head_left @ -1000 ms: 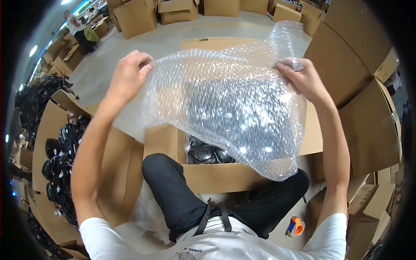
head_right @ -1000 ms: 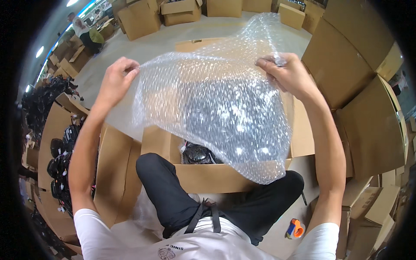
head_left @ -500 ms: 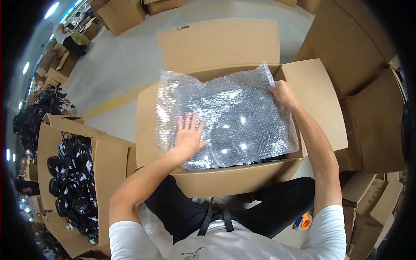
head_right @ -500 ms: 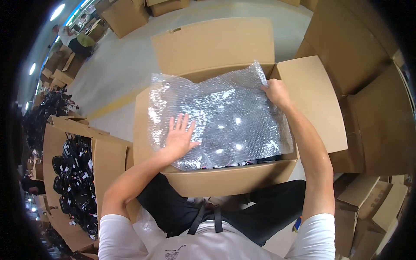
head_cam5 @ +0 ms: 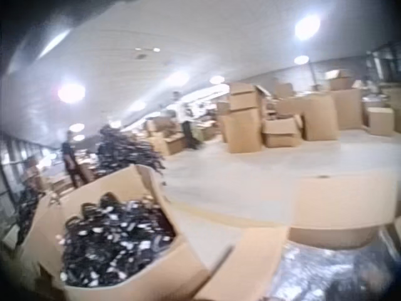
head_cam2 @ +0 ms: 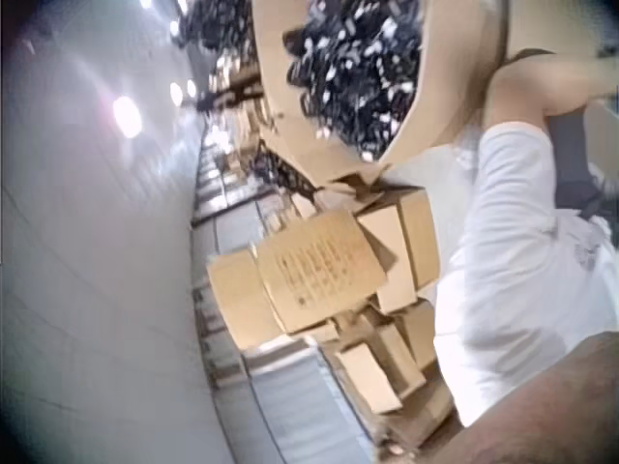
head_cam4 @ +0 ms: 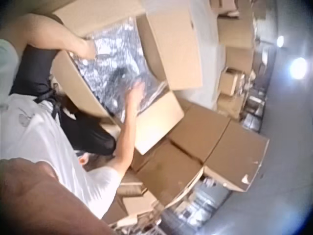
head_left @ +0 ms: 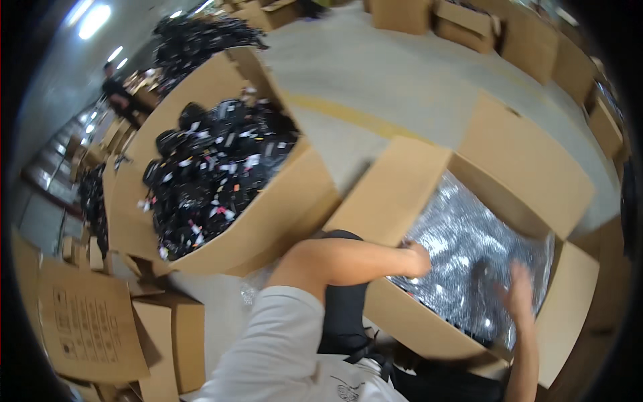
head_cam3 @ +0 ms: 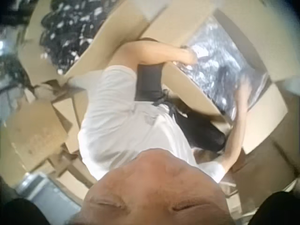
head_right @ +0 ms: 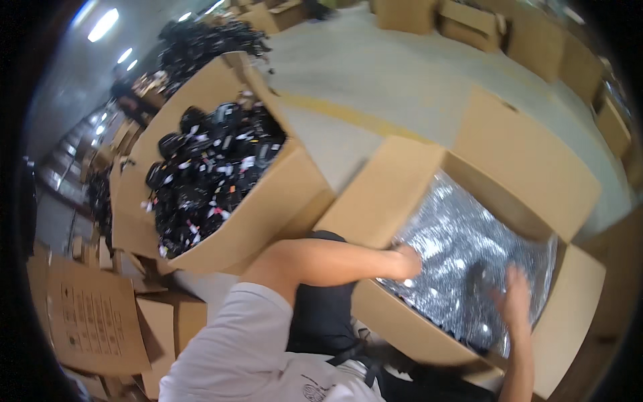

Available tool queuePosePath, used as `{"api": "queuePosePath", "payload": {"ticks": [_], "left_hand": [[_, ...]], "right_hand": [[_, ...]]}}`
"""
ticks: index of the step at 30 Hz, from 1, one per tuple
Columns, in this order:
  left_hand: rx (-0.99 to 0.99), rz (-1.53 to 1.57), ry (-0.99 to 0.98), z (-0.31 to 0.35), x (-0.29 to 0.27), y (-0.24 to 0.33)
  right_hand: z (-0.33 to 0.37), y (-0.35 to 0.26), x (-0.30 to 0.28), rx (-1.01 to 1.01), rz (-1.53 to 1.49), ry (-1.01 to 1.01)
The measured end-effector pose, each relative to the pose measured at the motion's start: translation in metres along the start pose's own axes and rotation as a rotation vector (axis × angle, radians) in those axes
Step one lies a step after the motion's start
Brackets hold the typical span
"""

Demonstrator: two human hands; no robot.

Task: The person sits on the floor in a warehouse and packs small black electronic components into a cardboard box. They place a sheet of bubble wrap at the bottom, then repeatedly pick up the components from a large source box and arrange them in rows inside the destination box. The process involves handling the items one by one and ensuring they fit neatly.

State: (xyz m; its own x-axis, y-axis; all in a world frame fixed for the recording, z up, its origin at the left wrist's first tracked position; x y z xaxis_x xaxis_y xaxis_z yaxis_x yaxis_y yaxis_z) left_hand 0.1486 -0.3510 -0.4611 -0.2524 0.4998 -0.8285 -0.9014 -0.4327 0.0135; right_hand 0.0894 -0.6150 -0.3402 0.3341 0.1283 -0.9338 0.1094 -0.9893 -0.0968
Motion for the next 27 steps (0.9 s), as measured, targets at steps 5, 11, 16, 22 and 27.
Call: {"api": "queuePosePath", "payload": {"ticks": [5,11,16,22,27], "left_hand": [[0.114,0.214,0.571,0.075,-0.071,-0.010],[-0.109,0.495,1.488,0.336,-0.154,-0.113],[-0.943,-0.034,1.455,0.537,-0.058,-0.285],[-1.544,-0.417,0.769,0.660,0.052,-0.385],[-1.419,-0.668,0.405,0.676,0.097,-0.463]], "right_hand": [[0.037,-0.083,0.093,-0.265,0.110,-0.552],[-0.001,-0.150,0.013,-0.025,-0.351,-0.577],[0.015,-0.272,0.001,-0.217,-0.621,-0.588],[0.012,-0.295,0.024,-0.055,-0.563,-0.656],[0.006,-0.298,0.031,-0.004,-0.553,-0.671]]}}
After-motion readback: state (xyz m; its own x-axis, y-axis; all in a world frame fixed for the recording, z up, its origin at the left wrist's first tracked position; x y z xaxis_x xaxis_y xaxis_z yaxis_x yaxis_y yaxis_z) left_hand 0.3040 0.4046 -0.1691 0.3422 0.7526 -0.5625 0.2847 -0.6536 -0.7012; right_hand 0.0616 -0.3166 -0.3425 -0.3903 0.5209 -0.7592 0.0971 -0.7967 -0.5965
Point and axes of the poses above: each hand's wrist, its own z-axis away from the middle knuckle, its own x-axis out of the palm, y = z × x, the point moved 10 cm from there along -z, towards the middle knuckle, and after that the axes turned 12 degrees about y, right-handed, at the moved point
